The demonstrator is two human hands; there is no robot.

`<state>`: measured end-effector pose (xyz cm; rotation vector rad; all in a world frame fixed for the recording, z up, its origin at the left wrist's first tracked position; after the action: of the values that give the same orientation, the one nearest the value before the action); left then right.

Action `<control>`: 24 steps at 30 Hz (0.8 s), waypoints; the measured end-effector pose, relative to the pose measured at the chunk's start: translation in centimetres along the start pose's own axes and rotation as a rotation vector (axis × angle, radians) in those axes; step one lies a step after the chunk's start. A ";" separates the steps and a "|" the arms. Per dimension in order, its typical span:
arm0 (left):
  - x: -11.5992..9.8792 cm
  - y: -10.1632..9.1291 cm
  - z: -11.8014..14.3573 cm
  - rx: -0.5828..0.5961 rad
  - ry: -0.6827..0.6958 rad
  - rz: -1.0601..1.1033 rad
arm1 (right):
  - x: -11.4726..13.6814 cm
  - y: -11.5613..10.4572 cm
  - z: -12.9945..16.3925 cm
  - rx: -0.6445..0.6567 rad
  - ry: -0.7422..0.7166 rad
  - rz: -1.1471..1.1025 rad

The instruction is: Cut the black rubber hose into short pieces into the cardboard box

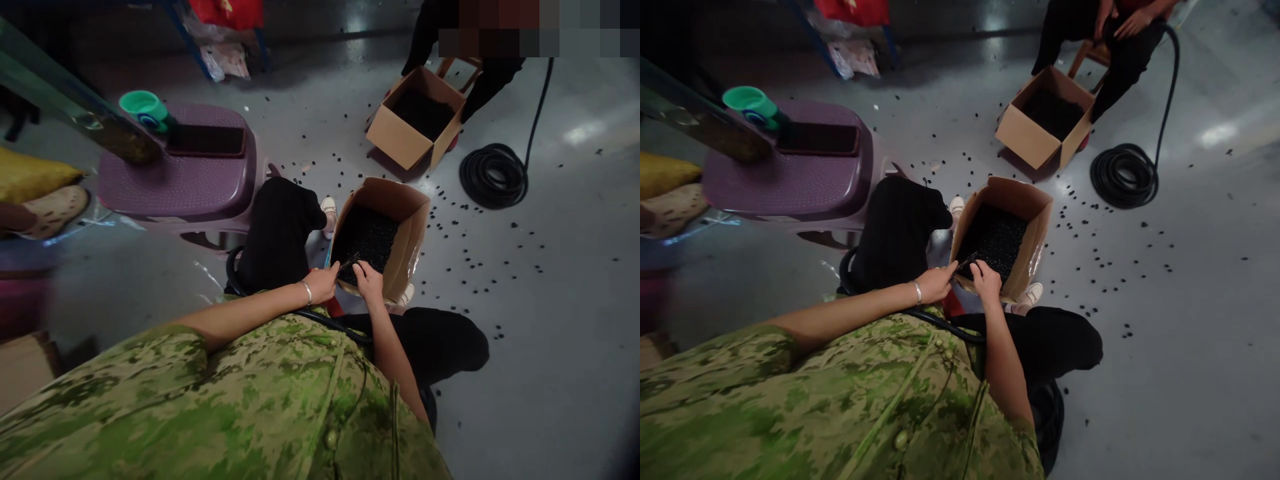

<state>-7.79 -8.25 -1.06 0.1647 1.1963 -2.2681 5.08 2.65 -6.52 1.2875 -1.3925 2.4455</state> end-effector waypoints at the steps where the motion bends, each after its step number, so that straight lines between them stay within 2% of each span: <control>1: 0.0 0.0 0.0 0.002 -0.001 0.006 | 0.1 0.0 0.1 0.001 0.002 0.009; 7: 0.0 0.2 -0.2 -0.011 -0.014 0.040 | 0.6 -0.2 0.4 0.010 0.008 0.091; 24: 0.7 1.0 -1.5 -0.035 0.005 -0.054 | 0.1 -0.1 0.1 -0.043 -0.012 0.209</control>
<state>-8.00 -7.83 -2.92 0.1260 1.2566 -2.2924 5.14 2.55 -6.36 1.2053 -1.6516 2.5229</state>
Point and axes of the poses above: each hand's wrist, its own z-axis away from the middle knuckle, its own y-axis out of the palm, x = y × z, the point moved 1 cm from there along -z, towards the middle knuckle, and after that the axes turned 1 degree about x, right-handed, at the moved point
